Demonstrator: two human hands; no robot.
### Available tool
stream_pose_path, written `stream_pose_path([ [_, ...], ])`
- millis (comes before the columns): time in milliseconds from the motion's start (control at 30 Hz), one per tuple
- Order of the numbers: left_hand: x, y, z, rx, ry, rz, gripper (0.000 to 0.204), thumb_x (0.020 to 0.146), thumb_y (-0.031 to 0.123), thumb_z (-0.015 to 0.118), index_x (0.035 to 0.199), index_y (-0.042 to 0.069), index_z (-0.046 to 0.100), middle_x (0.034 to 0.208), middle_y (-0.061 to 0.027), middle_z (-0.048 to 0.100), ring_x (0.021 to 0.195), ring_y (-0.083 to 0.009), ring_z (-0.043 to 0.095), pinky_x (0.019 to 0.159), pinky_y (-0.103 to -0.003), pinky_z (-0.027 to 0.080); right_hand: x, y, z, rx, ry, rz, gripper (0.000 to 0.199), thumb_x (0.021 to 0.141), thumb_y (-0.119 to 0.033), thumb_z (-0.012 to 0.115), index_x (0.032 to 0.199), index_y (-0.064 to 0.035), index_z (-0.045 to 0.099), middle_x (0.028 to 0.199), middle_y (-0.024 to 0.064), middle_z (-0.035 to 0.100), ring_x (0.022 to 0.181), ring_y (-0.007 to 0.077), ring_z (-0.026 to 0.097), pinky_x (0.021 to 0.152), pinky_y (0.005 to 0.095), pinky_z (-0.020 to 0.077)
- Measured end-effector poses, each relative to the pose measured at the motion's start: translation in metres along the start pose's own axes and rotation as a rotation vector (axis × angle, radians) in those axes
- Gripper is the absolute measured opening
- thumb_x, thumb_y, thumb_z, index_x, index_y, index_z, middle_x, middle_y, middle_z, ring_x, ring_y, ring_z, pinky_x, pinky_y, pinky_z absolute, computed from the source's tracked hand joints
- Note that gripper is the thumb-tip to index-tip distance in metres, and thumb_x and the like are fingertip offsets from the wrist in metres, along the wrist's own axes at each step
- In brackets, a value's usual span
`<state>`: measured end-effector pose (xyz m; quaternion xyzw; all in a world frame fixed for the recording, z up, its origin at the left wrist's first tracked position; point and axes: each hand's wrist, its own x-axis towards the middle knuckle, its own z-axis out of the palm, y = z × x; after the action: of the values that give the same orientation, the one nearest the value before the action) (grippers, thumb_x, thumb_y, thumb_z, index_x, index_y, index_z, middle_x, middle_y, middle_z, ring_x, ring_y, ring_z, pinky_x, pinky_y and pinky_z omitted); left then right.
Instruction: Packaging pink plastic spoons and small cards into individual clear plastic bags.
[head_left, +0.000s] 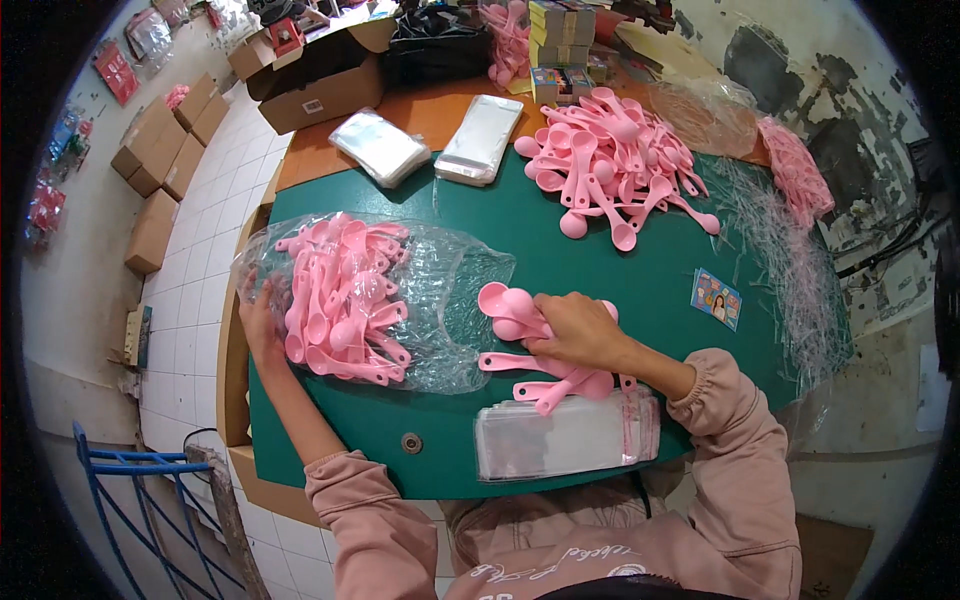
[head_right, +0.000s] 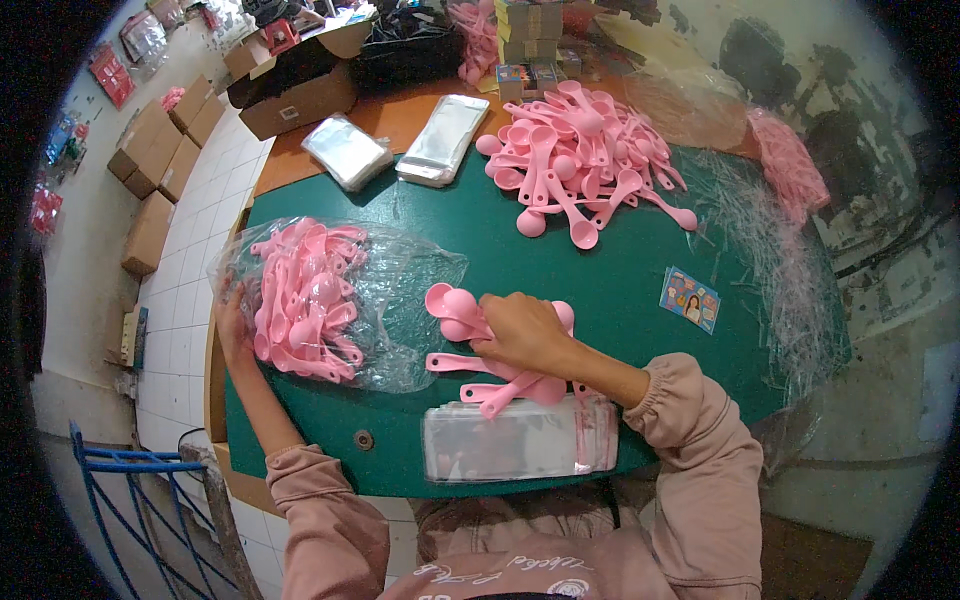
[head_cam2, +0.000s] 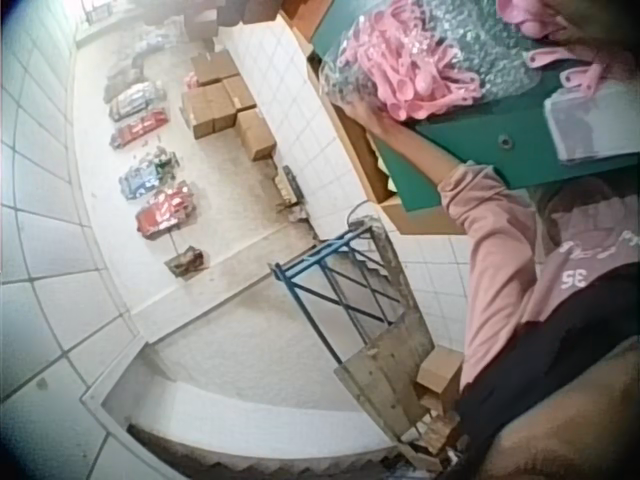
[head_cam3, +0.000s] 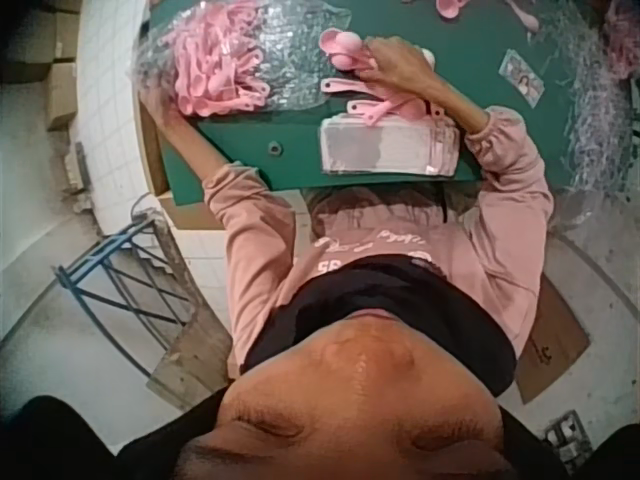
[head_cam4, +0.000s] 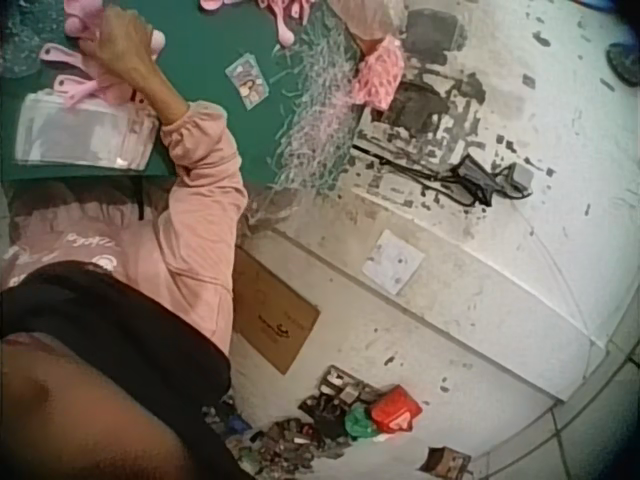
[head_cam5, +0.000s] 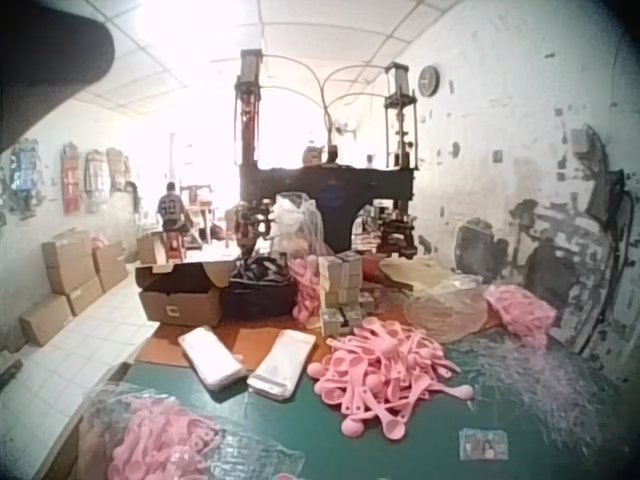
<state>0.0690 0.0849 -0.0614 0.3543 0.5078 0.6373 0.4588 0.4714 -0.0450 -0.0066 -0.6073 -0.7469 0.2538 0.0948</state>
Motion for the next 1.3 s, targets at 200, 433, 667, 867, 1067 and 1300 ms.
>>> stream_pose_path([
  [200, 0.002, 0.0, 0.0, 0.026, 0.026, 0.012, 0.039, 0.086, 0.0, 0.048, 0.123, 0.002, 0.038, 0.109, -0.0172, 0.053, 0.092, -0.0237, 0.057, 0.077, -0.033, 0.05, 0.044, 0.04, -0.049, 0.075, 0.011, -0.157, 0.043, 0.072, -0.037, 0.06, 0.091, 0.0009, 0.055, 0.072, 0.0124, 0.057, 0.06, 0.0238, 0.055, 0.056, 0.0347, 0.0438],
  [433, -0.001, 0.001, 0.008, 0.023, -0.024, 0.033, 0.039, 0.085, 0.002, 0.049, 0.123, 0.001, 0.038, 0.109, -0.0172, 0.052, 0.094, -0.0237, 0.057, 0.078, -0.033, 0.049, 0.074, 0.051, -0.14, -0.752, 0.686, 0.028, 0.052, 0.071, -0.028, 0.065, 0.114, -0.0052, 0.048, 0.099, 0.0149, 0.052, 0.09, 0.0336, 0.051, 0.079, 0.0388, 0.0417],
  [667, -0.008, 0.008, 0.0, 0.069, 0.004, 0.022, 0.041, 0.086, 0.002, 0.049, 0.125, 0.001, 0.036, 0.11, -0.0174, 0.052, 0.097, -0.0241, 0.055, 0.079, -0.034, 0.049, -0.044, 0.007, -0.059, -0.144, -0.141, -0.27, 0.065, 0.065, -0.031, 0.072, 0.12, -0.0099, 0.044, 0.122, 0.0273, 0.035, 0.11, 0.043, 0.04, 0.088, 0.0471, 0.0409],
  [867, -0.002, 0.003, 0.003, 0.044, -0.014, 0.019, 0.041, 0.086, 0.003, 0.049, 0.125, 0.001, 0.036, 0.109, -0.0183, 0.053, 0.096, -0.0244, 0.056, 0.079, -0.034, 0.049, -0.062, -0.003, -0.028, -0.151, -0.082, -0.178, 0.065, 0.061, -0.035, 0.074, 0.118, -0.0195, 0.046, 0.134, 0.0273, 0.017, 0.123, 0.0468, 0.023, 0.083, 0.0645, 0.0352],
  [1067, -0.006, 0.006, 0.005, 0.081, -0.033, 0.015, 0.043, 0.086, 0.003, 0.049, 0.126, 0.003, 0.035, 0.108, -0.0178, 0.054, 0.096, -0.0245, 0.056, 0.08, -0.034, 0.049, -0.046, 0.003, -0.012, -0.202, 0.058, -0.319, 0.042, 0.062, -0.021, 0.072, 0.097, -0.0113, 0.051, 0.12, 0.0213, 0.036, 0.111, 0.0377, 0.037, 0.075, 0.0499, 0.0398],
  [1300, 0.002, -0.001, -0.002, 0.046, -0.034, 0.03, 0.042, 0.085, 0.002, 0.05, 0.125, 0.002, 0.036, 0.11, -0.0164, 0.053, 0.096, -0.024, 0.056, 0.08, -0.035, 0.049, -0.039, 0.013, -0.006, -0.158, 0.015, -0.277, 0.039, 0.059, -0.014, 0.071, 0.09, -0.0023, 0.05, 0.1, 0.0154, 0.042, 0.092, 0.0313, 0.043, 0.067, 0.0422, 0.0392],
])
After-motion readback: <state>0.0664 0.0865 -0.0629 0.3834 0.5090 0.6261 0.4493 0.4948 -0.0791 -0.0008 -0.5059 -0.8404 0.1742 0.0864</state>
